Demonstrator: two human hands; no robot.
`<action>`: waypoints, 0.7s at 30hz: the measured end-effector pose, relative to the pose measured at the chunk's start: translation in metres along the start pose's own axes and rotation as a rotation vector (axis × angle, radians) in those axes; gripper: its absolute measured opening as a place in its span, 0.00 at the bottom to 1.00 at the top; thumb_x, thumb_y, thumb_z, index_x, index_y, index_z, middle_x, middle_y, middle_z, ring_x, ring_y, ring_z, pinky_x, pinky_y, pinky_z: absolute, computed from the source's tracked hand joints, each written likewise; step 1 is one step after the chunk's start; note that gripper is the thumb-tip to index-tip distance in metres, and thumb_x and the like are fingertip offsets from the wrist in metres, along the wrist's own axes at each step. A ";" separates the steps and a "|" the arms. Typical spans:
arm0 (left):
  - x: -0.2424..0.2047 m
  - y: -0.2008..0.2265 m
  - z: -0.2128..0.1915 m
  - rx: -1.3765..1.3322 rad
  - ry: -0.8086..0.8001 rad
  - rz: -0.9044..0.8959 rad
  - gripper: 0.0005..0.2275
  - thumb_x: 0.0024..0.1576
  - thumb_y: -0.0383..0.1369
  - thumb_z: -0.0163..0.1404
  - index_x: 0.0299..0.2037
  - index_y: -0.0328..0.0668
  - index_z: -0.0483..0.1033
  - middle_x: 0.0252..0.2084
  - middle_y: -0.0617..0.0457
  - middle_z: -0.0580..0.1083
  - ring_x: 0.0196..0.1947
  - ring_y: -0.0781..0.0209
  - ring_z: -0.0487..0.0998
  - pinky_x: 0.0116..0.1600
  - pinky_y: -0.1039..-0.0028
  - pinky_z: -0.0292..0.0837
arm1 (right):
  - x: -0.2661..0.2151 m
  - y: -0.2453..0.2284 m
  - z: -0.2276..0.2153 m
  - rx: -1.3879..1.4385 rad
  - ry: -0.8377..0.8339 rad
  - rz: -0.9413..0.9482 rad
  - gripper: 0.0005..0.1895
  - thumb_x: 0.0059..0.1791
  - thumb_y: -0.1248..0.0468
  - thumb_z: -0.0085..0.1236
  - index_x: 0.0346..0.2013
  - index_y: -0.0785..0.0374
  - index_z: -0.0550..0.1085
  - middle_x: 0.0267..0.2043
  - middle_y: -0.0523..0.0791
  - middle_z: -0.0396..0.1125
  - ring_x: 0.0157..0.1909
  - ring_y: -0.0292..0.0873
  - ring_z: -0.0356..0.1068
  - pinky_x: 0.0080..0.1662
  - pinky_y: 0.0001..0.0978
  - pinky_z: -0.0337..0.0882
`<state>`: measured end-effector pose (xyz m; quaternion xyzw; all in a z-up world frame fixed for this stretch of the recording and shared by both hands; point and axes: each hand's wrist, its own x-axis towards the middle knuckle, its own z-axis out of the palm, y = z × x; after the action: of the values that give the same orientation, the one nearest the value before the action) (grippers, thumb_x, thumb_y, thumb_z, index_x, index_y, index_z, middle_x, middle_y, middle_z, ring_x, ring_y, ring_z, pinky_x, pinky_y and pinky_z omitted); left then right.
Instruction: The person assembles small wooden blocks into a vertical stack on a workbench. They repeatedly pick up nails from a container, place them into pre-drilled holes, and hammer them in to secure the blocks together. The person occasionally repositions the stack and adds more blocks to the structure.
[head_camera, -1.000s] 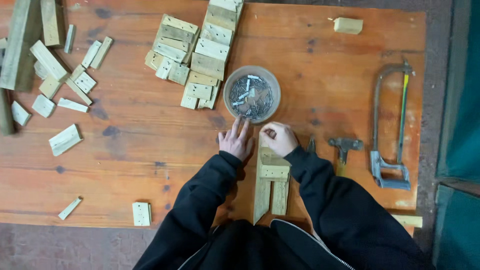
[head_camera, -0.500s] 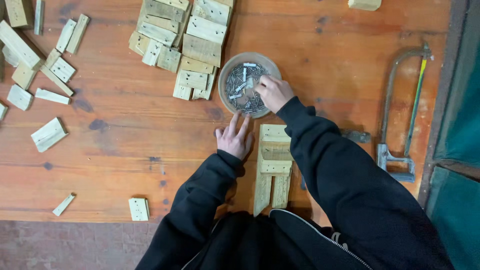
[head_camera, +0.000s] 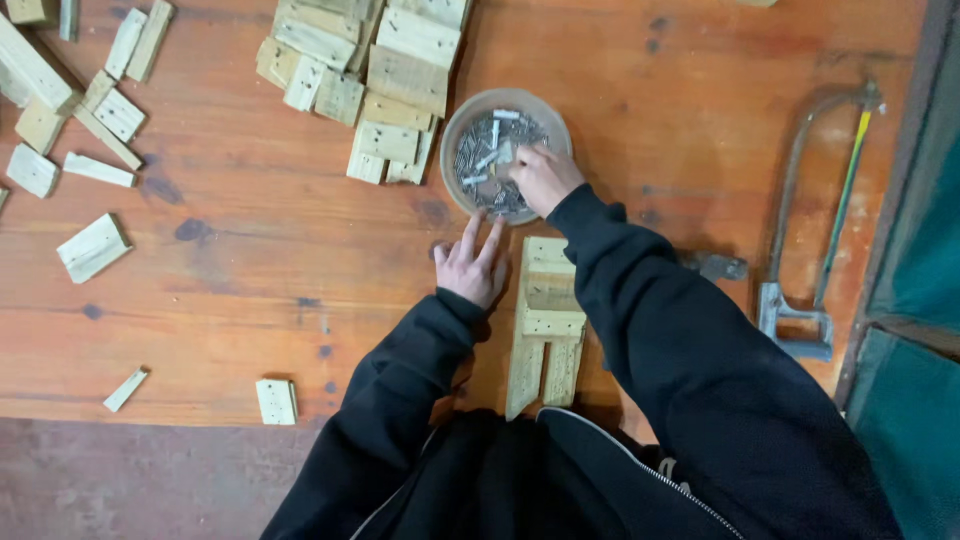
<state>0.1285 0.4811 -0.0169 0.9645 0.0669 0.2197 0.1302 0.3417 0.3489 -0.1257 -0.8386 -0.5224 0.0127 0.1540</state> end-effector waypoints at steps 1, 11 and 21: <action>-0.006 0.000 -0.004 0.001 -0.008 0.000 0.24 0.56 0.45 0.53 0.65 0.64 0.72 0.65 0.53 0.70 0.33 0.63 0.81 0.48 0.68 0.63 | -0.003 -0.009 -0.003 0.006 -0.003 0.003 0.02 0.51 0.60 0.58 0.33 0.51 0.76 0.38 0.36 0.59 0.47 0.47 0.66 0.44 0.40 0.71; -0.003 0.000 -0.006 -0.042 -0.027 -0.008 0.25 0.54 0.44 0.55 0.65 0.61 0.72 0.68 0.52 0.68 0.34 0.61 0.82 0.47 0.69 0.62 | 0.007 -0.053 -0.086 0.504 0.202 0.307 0.03 0.48 0.63 0.63 0.35 0.52 0.77 0.35 0.38 0.70 0.34 0.44 0.74 0.32 0.33 0.73; -0.015 0.012 -0.006 -0.380 -0.063 -0.072 0.22 0.55 0.40 0.59 0.62 0.55 0.76 0.43 0.65 0.76 0.29 0.68 0.77 0.40 0.74 0.63 | -0.061 -0.143 -0.164 1.263 0.565 0.602 0.19 0.45 0.81 0.62 0.50 0.75 0.73 0.37 0.53 0.69 0.30 0.41 0.74 0.29 0.29 0.79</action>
<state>0.1134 0.4680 -0.0139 0.9260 0.0546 0.1934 0.3197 0.2188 0.3131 0.0604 -0.6689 -0.1047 0.1359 0.7233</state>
